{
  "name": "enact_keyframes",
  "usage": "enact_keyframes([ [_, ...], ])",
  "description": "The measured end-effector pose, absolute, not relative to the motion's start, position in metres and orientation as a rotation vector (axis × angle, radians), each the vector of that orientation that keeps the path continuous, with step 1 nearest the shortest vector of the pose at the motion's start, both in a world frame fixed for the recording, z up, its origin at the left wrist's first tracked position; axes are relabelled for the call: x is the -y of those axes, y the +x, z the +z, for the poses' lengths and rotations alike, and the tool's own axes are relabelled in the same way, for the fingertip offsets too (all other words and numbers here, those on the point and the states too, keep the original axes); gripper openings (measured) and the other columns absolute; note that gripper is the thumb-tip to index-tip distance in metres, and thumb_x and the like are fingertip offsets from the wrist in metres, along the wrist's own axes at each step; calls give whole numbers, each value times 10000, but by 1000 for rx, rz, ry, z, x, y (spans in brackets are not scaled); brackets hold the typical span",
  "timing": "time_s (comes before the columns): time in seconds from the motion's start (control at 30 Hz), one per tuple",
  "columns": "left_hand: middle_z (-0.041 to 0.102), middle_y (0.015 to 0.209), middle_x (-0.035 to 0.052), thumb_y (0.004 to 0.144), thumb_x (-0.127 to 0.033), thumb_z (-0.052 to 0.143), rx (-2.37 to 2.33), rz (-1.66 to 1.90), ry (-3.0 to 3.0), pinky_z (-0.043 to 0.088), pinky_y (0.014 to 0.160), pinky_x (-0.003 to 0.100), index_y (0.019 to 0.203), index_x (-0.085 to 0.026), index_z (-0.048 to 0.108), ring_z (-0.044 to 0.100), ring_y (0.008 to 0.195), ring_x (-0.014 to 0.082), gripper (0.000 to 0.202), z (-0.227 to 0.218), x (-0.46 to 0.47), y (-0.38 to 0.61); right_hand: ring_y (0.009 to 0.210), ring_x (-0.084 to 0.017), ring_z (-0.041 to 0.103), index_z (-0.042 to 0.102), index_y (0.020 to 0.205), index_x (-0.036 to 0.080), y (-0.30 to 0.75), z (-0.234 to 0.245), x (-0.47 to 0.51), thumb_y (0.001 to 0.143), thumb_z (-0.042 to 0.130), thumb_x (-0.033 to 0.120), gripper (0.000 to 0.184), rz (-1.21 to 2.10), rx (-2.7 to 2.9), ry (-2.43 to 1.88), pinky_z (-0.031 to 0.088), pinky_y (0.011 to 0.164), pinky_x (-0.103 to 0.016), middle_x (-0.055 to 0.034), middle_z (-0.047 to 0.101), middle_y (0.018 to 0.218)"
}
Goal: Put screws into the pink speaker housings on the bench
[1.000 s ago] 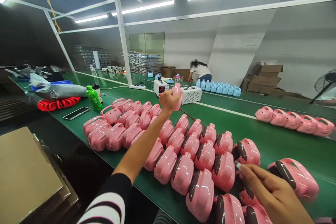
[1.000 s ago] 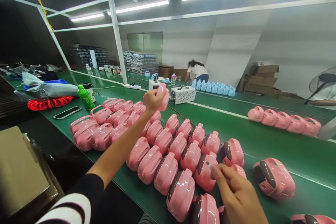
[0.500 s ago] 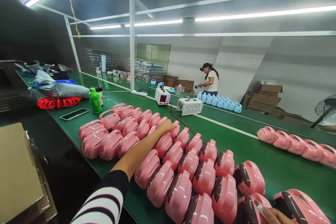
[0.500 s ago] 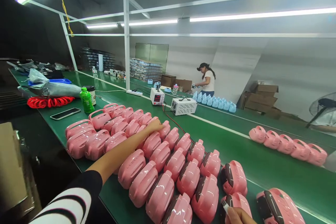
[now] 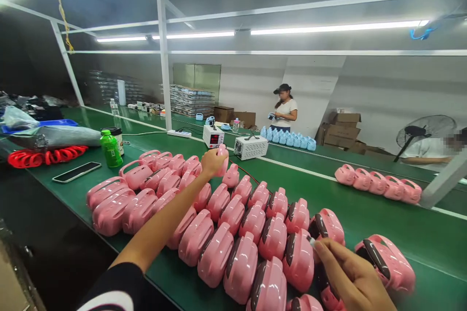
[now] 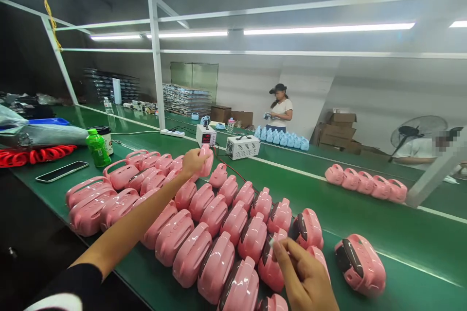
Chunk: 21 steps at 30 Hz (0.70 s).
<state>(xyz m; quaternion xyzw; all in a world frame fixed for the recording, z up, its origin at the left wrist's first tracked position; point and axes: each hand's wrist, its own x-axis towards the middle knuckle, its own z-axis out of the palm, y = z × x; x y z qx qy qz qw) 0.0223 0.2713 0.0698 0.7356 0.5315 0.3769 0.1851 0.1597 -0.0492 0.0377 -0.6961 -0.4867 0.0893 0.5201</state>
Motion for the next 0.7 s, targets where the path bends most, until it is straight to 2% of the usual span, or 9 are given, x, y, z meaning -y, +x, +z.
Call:
enact_keyframes([
  [0.07, 515, 653, -14, 865, -424, 571, -1343, 1214, 2046, 432, 658, 268, 648, -160, 506, 532, 687, 139, 348, 80, -235, 18, 552, -134, 457, 508, 612, 204, 151, 48, 40, 878, 483, 533, 424, 254, 1216, -1634, 390, 497, -207, 12, 478, 584],
  [0.17, 417, 577, -36, 885, -458, 445, -1093, 1292, 1991, 361, 547, 225, 597, -180, 419, 442, 566, 101, 402, 87, -167, 14, 529, -117, 393, 492, 623, 197, 137, 60, 26, 900, 447, 524, 430, 277, 1276, -1596, 329, 475, -218, 29, 411, 567],
  [0.3, 312, 528, -53, 791, -465, 544, -636, 1256, 1786, 259, 459, 228, 546, -187, 374, 314, 495, 79, 408, 91, -94, 15, 476, -101, 312, 518, 637, 183, 125, 65, 23, 887, 446, 509, 417, 315, 1290, -1554, 252, 444, -239, 48, 359, 522],
  [0.47, 289, 551, -54, 768, -391, 601, -458, 1237, 1795, 222, 470, 237, 545, -187, 350, 287, 519, 77, 393, 92, -60, 18, 500, -104, 319, 545, 652, 168, 126, 68, 43, 873, 438, 494, 408, 373, 1262, -1553, 253, 463, -248, 30, 401, 552],
  [0.57, 252, 535, -59, 770, -357, 601, -469, 1268, 1960, 186, 476, 251, 535, -187, 312, 255, 517, 77, 409, 84, -52, 17, 488, -100, 291, 484, 589, 183, 128, 66, 50, 863, 444, 488, 412, 404, 1311, -1607, 222, 450, -251, 37, 372, 525],
  [0.7, 198, 516, -65, 767, -319, 595, -503, 1287, 2030, 153, 477, 267, 533, -187, 255, 222, 497, 71, 434, 67, -44, 14, 470, -99, 317, 415, 548, 198, 124, 44, 50, 875, 479, 475, 433, 275, 1293, -1614, 234, 441, -246, 40, 372, 497],
])
